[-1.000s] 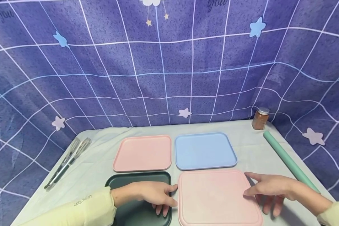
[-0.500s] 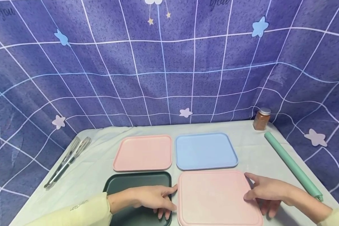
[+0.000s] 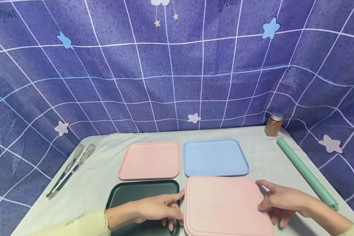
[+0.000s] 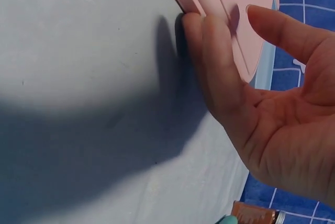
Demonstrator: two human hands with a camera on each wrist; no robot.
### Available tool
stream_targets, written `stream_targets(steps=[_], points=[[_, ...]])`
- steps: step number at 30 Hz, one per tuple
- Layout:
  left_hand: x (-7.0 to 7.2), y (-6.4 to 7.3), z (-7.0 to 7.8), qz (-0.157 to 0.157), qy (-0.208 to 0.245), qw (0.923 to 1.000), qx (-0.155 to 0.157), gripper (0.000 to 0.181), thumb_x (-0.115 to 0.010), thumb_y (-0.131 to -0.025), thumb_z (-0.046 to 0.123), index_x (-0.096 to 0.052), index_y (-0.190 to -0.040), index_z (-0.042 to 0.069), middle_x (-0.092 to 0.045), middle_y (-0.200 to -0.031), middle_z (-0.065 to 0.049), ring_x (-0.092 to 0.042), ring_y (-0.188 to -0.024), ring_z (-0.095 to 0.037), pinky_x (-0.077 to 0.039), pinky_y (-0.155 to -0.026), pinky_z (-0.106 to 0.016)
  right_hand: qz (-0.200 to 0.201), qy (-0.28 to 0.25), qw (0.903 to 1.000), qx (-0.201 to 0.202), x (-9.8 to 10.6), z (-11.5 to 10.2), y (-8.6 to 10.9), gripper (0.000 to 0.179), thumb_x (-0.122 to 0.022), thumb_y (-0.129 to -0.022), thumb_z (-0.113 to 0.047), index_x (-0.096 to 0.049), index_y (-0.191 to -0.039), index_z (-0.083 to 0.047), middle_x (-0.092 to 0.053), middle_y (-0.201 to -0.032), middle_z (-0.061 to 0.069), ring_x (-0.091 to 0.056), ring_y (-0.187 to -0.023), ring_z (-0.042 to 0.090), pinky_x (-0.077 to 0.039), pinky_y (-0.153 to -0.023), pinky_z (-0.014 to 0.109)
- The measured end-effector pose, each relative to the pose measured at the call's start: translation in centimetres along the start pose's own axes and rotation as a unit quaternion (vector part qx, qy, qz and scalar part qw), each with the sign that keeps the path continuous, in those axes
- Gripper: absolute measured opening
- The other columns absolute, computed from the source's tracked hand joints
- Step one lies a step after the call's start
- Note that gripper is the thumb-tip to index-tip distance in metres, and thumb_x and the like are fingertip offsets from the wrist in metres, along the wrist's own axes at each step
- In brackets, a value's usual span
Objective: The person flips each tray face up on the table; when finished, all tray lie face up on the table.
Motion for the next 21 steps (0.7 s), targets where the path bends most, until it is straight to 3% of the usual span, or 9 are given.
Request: stream_targets(steps=[8, 14, 21], points=[[-0.4, 1.1, 0.4, 0.035, 0.019, 0.999, -0.022, 0.089, -0.065, -0.094, 0.02, -0.009, -0.161, 0.006, -0.064, -0.08, 0.001, -0.062, -0.06, -0.009, -0.043, -0.058, -0.022, -0.052, -0.053, 0.997, 0.021, -0.5, 0.0, -0.4, 0.098, -0.065, -0.093, -0.02, 0.008, -0.155, 0.002, -0.063, -0.093, 0.013, -0.07, -0.066, 0.018, -0.054, -0.05, 0.028], [-0.2, 1.8, 1.6, 0.068, 0.015, 0.9963, -0.05, 0.093, -0.067, -0.093, 0.019, -0.005, -0.162, 0.011, -0.07, -0.08, 0.0, -0.056, -0.055, -0.012, -0.041, -0.053, -0.022, -0.063, -0.065, 0.995, 0.043, -0.7, -0.4, -0.7, 0.096, -0.063, -0.096, -0.02, 0.01, -0.155, 0.003, -0.063, -0.094, 0.014, -0.07, -0.069, 0.02, -0.056, -0.051, 0.03], [0.3, 2.2, 3.8, 0.127, -0.003, 0.9877, -0.091, 0.101, -0.073, -0.088, 0.02, -0.006, -0.162, 0.012, -0.063, -0.068, 0.001, -0.05, -0.048, -0.011, -0.043, -0.049, -0.022, -0.052, -0.074, 0.9947, 0.047, -1.3, -0.8, -1.1, 0.092, -0.062, -0.097, -0.019, 0.006, -0.155, 0.003, -0.062, -0.097, 0.011, -0.07, -0.072, 0.02, -0.057, -0.054, 0.032]])
Point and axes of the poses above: each hand's wrist, its own y-axis away from the middle knuckle, its own x-axis out of the back of the hand, z = x × y, the point moved 7 cm from there along -y, towards the middle knuckle
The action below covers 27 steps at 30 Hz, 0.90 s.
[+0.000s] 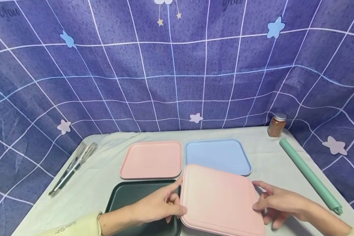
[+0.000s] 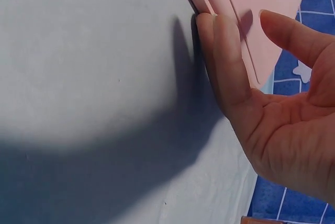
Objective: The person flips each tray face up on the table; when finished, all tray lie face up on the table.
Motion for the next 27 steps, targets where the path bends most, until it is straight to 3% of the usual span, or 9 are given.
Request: stream_targets(steps=[10, 22, 25, 27], points=[[0.1, 0.0, 2.7, 0.027, 0.012, 0.999, -0.034, 0.102, -0.074, -0.085, 0.013, -0.007, -0.162, 0.019, -0.056, -0.064, 0.002, -0.047, -0.047, -0.011, -0.04, -0.048, -0.022, 0.025, -0.003, 0.9997, -0.007, -0.7, -0.5, -0.4, 0.09, -0.063, -0.096, -0.022, 0.0, -0.156, 0.002, -0.059, -0.098, 0.011, -0.069, -0.071, 0.018, -0.056, -0.053, 0.03], [0.5, 0.4, 4.6, 0.055, 0.039, 0.9971, -0.035, 0.098, -0.072, -0.082, 0.009, -0.014, -0.162, 0.016, -0.052, -0.065, 0.003, -0.046, -0.052, -0.01, -0.042, -0.053, -0.023, 0.017, -0.012, 0.9997, -0.009, -1.6, -1.0, -1.2, 0.091, -0.063, -0.095, -0.021, 0.001, -0.155, 0.003, -0.059, -0.099, 0.011, -0.069, -0.07, 0.017, -0.056, -0.052, 0.029], [0.5, 0.4, 4.8, 0.061, 0.044, 0.9965, -0.037, 0.097, -0.072, -0.083, 0.009, -0.015, -0.161, 0.015, -0.052, -0.065, 0.004, -0.045, -0.051, -0.01, -0.042, -0.053, -0.022, 0.029, 0.018, 0.9993, -0.015, -1.5, -1.4, -1.0, 0.09, -0.064, -0.094, -0.023, -0.003, -0.155, 0.004, -0.06, -0.097, 0.01, -0.069, -0.068, 0.018, -0.056, -0.051, 0.031], [0.5, 0.4, 4.8, 0.067, 0.046, 0.9958, -0.04, 0.095, -0.072, -0.083, 0.009, -0.017, -0.161, 0.013, -0.052, -0.066, 0.004, -0.045, -0.051, -0.01, -0.041, -0.053, -0.022, 0.049, 0.066, 0.9965, -0.014, -1.3, -2.3, -0.8, 0.09, -0.065, -0.093, -0.026, -0.007, -0.155, 0.004, -0.061, -0.094, 0.01, -0.068, -0.066, 0.02, -0.055, -0.049, 0.033]])
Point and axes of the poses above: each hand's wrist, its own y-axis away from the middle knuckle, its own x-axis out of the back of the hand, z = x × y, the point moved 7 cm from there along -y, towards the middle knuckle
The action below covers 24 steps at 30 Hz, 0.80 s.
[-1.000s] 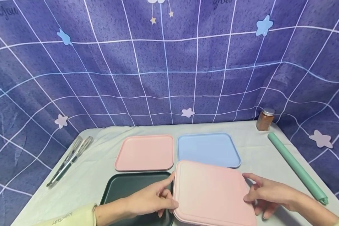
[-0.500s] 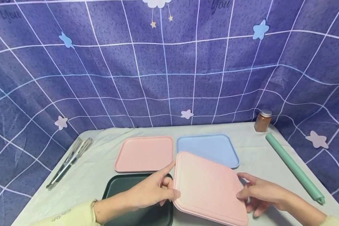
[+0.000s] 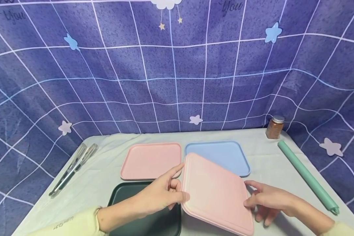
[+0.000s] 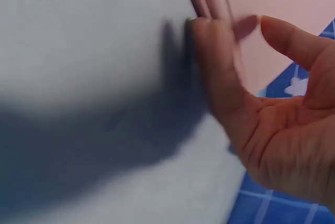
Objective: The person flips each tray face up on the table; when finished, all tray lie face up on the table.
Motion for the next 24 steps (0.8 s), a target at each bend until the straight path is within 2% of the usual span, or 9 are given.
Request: stream_targets(steps=[3, 5, 10, 13, 16, 19, 24], points=[[0.0, 0.0, 0.1, 0.017, 0.003, 0.9998, -0.004, 0.092, -0.072, -0.083, 0.009, -0.021, -0.159, 0.011, -0.053, -0.067, 0.003, -0.044, -0.05, -0.009, -0.04, -0.052, -0.021, 0.039, 0.076, 0.9963, 0.002, 0.5, -2.6, 0.4, 0.089, -0.067, -0.092, -0.03, -0.014, -0.155, 0.004, -0.06, -0.091, 0.009, -0.066, -0.064, 0.023, -0.055, -0.048, 0.036], [-0.1, 0.0, 0.2, 0.029, 0.002, 0.9996, -0.007, 0.09, -0.072, -0.082, 0.009, -0.024, -0.158, 0.01, -0.053, -0.068, 0.003, -0.043, -0.049, -0.009, -0.038, -0.05, -0.02, 0.053, 0.105, 0.993, 0.012, 0.4, -5.2, 0.5, 0.087, -0.067, -0.093, -0.032, -0.017, -0.156, 0.003, -0.059, -0.092, 0.01, -0.065, -0.066, 0.024, -0.055, -0.048, 0.039], [-0.5, 0.0, 0.5, 0.051, 0.002, 0.9985, -0.018, 0.085, -0.073, -0.083, 0.009, -0.029, -0.156, 0.008, -0.054, -0.07, 0.004, -0.042, -0.049, -0.008, -0.037, -0.048, -0.02, 0.032, 0.11, 0.9928, 0.035, -0.9, -12.6, 0.4, 0.083, -0.061, -0.098, -0.039, -0.018, -0.158, -0.001, -0.062, -0.094, 0.011, -0.067, -0.07, 0.025, -0.057, -0.053, 0.041], [-0.6, -0.1, 0.8, 0.062, 0.002, 0.9977, -0.027, 0.082, -0.073, -0.084, 0.01, -0.031, -0.155, 0.007, -0.053, -0.072, 0.004, -0.042, -0.052, -0.007, -0.037, -0.049, -0.019, 0.018, 0.117, 0.9924, 0.034, -1.9, -15.9, -0.1, 0.084, -0.058, -0.099, -0.045, -0.016, -0.158, -0.001, -0.066, -0.092, 0.011, -0.069, -0.07, 0.024, -0.057, -0.053, 0.039], [-0.8, 0.0, 1.0, 0.073, -0.007, 0.9967, -0.034, 0.079, -0.073, -0.084, 0.012, -0.034, -0.153, 0.006, -0.053, -0.075, 0.005, -0.043, -0.056, -0.006, -0.037, -0.052, -0.018, 0.015, 0.139, 0.9899, 0.025, -2.7, -18.0, -0.6, 0.088, -0.057, -0.098, -0.051, -0.015, -0.159, -0.003, -0.067, -0.089, 0.01, -0.069, -0.068, 0.023, -0.056, -0.052, 0.037], [-1.1, 0.0, 1.2, 0.08, -0.018, 0.9959, -0.039, 0.075, -0.072, -0.084, 0.014, -0.038, -0.15, 0.004, -0.053, -0.076, 0.005, -0.045, -0.057, -0.006, -0.038, -0.055, -0.017, 0.025, 0.17, 0.985, 0.009, -3.3, -19.0, -1.1, 0.083, -0.058, -0.095, -0.056, -0.025, -0.156, -0.01, -0.067, -0.087, 0.01, -0.069, -0.063, 0.023, -0.056, -0.05, 0.037], [-1.3, 0.3, 1.5, 0.089, -0.035, 0.9944, -0.046, 0.069, -0.071, -0.085, 0.018, -0.041, -0.146, 0.002, -0.054, -0.075, 0.006, -0.046, -0.057, -0.004, -0.04, -0.056, -0.016, 0.045, 0.21, 0.9766, -0.009, -3.8, -19.9, -1.5, 0.062, -0.06, -0.092, -0.057, -0.043, -0.134, -0.015, -0.064, -0.087, 0.013, -0.068, -0.061, 0.025, -0.056, -0.049, 0.037]])
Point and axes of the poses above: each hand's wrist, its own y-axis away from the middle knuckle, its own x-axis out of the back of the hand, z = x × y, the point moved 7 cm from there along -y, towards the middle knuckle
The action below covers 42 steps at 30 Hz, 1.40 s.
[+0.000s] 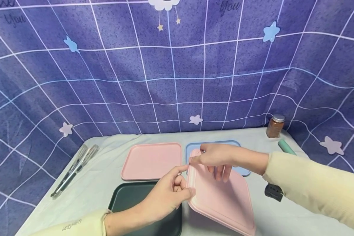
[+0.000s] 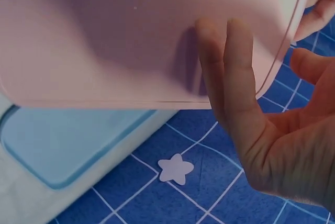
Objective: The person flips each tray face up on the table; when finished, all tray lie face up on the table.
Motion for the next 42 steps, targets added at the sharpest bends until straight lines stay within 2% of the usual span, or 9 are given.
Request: stream_targets(steps=[6, 12, 21, 25, 28, 34, 38, 42], points=[[-0.2, 0.2, 0.6, 0.006, -0.02, 0.9996, -0.017, 0.064, -0.07, -0.087, 0.02, -0.044, -0.143, 0.003, -0.054, -0.074, 0.007, -0.045, -0.056, -0.002, -0.04, -0.057, -0.016, 0.004, 0.024, 0.9996, -0.015, 0.2, -0.6, -0.2, 0.054, -0.061, -0.091, -0.057, -0.046, -0.117, -0.011, -0.062, -0.085, 0.016, -0.067, -0.059, 0.027, -0.057, -0.049, 0.038], [-0.5, 0.3, 0.9, 0.001, -0.028, 0.9993, -0.023, 0.064, -0.07, -0.087, 0.02, -0.045, -0.143, 0.001, -0.055, -0.074, 0.008, -0.046, -0.056, -0.001, -0.04, -0.056, -0.016, -0.006, 0.043, 0.9984, -0.036, 0.3, -0.8, -0.5, 0.057, -0.063, -0.089, -0.059, -0.045, -0.111, -0.01, -0.063, -0.086, 0.017, -0.066, -0.057, 0.028, -0.056, -0.048, 0.038], [-1.2, 0.3, 1.0, -0.022, 0.01, 0.9996, -0.014, 0.068, -0.071, -0.087, 0.018, -0.041, -0.146, 0.001, -0.056, -0.075, 0.008, -0.047, -0.056, -0.002, -0.039, -0.054, -0.016, 0.009, 0.051, 0.9977, -0.043, 0.3, -1.0, -0.5, 0.05, -0.062, -0.082, -0.043, -0.043, -0.11, -0.007, -0.061, -0.078, 0.018, -0.069, -0.054, 0.03, -0.056, -0.047, 0.04], [-1.7, 0.6, 1.3, -0.042, 0.036, 0.9984, -0.014, 0.073, -0.07, -0.087, 0.016, -0.036, -0.15, 0.003, -0.058, -0.078, 0.007, -0.048, -0.056, -0.002, -0.04, -0.053, -0.016, 0.016, 0.049, 0.998, -0.038, 0.5, -1.0, -0.1, 0.047, -0.059, -0.082, -0.042, -0.042, -0.109, -0.006, -0.06, -0.074, 0.017, -0.068, -0.05, 0.027, -0.056, -0.046, 0.039], [-2.1, 0.8, 1.6, -0.068, 0.051, 0.9962, -0.021, 0.078, -0.069, -0.087, 0.014, -0.031, -0.154, 0.005, -0.059, -0.081, 0.007, -0.05, -0.058, -0.001, -0.043, -0.056, -0.015, 0.016, 0.044, 0.9984, -0.031, 0.7, -0.9, 0.4, 0.046, -0.058, -0.083, -0.041, -0.041, -0.109, -0.006, -0.06, -0.072, 0.016, -0.067, -0.049, 0.026, -0.055, -0.045, 0.038], [-2.7, 1.1, 1.6, -0.156, 0.065, 0.9849, -0.036, 0.079, -0.066, -0.093, 0.017, -0.025, -0.159, 0.014, -0.063, -0.09, 0.011, -0.058, -0.069, 0.0, -0.049, -0.072, -0.016, 0.0, 0.019, 0.9997, -0.012, 1.4, -0.4, 2.0, 0.045, -0.056, -0.086, -0.037, -0.042, -0.116, -0.007, -0.059, -0.077, 0.015, -0.067, -0.053, 0.025, -0.053, -0.044, 0.034], [-2.4, 0.7, 0.3, -0.186, 0.06, 0.9807, -0.01, 0.065, -0.063, -0.096, 0.023, -0.037, -0.155, 0.022, -0.066, -0.094, 0.01, -0.062, -0.072, -0.002, -0.047, -0.069, -0.018, 0.002, 0.01, 0.9999, 0.004, 2.4, 0.3, 3.6, 0.05, -0.056, -0.087, -0.032, -0.042, -0.129, -0.009, -0.06, -0.084, 0.012, -0.067, -0.056, 0.023, -0.054, -0.047, 0.035], [-1.6, -0.2, -1.2, -0.17, 0.055, 0.9835, 0.03, 0.055, -0.063, -0.095, 0.021, -0.048, -0.148, 0.025, -0.068, -0.091, 0.005, -0.063, -0.07, -0.008, -0.041, -0.062, -0.019, 0.026, 0.01, 0.9991, 0.031, 4.3, 1.3, 5.0, 0.056, -0.056, -0.092, -0.027, -0.039, -0.141, -0.008, -0.059, -0.087, 0.009, -0.067, -0.059, 0.022, -0.055, -0.05, 0.038]])
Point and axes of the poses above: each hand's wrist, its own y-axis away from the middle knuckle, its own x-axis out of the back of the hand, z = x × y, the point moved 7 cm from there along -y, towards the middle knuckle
